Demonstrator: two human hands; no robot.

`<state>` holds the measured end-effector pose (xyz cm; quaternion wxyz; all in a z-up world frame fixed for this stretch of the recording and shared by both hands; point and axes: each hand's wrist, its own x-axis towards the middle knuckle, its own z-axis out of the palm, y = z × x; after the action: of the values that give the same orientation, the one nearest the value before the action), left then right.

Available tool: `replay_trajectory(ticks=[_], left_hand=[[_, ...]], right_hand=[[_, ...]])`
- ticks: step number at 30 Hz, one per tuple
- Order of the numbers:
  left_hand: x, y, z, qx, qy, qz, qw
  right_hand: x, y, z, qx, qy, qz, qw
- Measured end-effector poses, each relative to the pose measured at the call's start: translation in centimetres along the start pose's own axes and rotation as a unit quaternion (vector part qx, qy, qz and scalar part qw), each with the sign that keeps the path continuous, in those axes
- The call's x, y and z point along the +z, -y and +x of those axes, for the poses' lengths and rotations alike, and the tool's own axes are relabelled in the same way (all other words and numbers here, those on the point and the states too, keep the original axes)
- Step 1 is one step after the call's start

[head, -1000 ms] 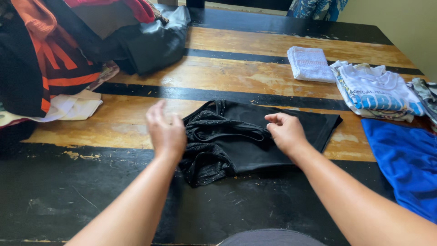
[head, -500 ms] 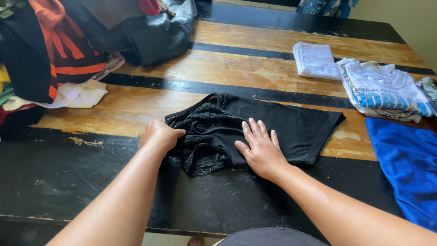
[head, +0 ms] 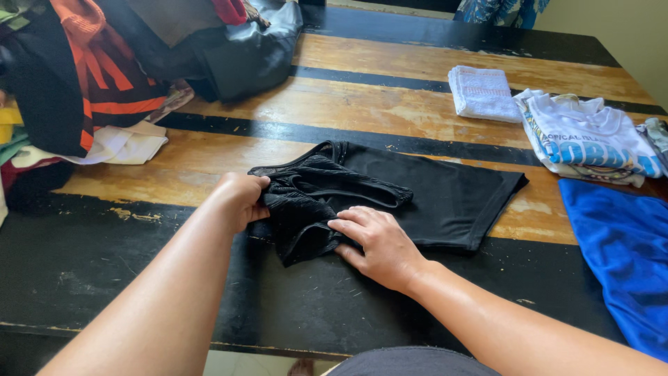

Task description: The person folds several pieces of clothing by hand on a table, including a black undergarment, a pair of checkered shorts, and a pair of blue shorts, then places each folded item onto a stack.

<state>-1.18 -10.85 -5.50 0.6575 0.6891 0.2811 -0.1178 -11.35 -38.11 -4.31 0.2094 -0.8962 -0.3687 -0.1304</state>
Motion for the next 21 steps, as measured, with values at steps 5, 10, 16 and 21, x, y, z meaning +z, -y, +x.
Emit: replay_trajectory(ticks=[5, 10, 16, 21], left_hand=[[-0.6, 1.3, -4.1, 0.330, -0.247, 0.296, 0.862], [-0.2, 2.4, -10.3, 0.470, -0.054, 0.384, 0.793], [0.8, 3.2, -11.5, 0.524, 0.035, 0.380, 0.761], [1.4, 4.5, -6.6, 0.532, -0.014, 0.356, 0.768]], right_hand=[[0.8, -0.9, 1.7, 0.101, 0.008, 0.065, 0.993], [1.4, -3.1, 3.5, 0.218, -0.004, 0.217, 0.952], [0.8, -5.1, 4.7, 0.347, 0.005, 0.429, 0.834], [0.1, -5.1, 5.0, 0.383, 0.029, 0.513, 0.767]])
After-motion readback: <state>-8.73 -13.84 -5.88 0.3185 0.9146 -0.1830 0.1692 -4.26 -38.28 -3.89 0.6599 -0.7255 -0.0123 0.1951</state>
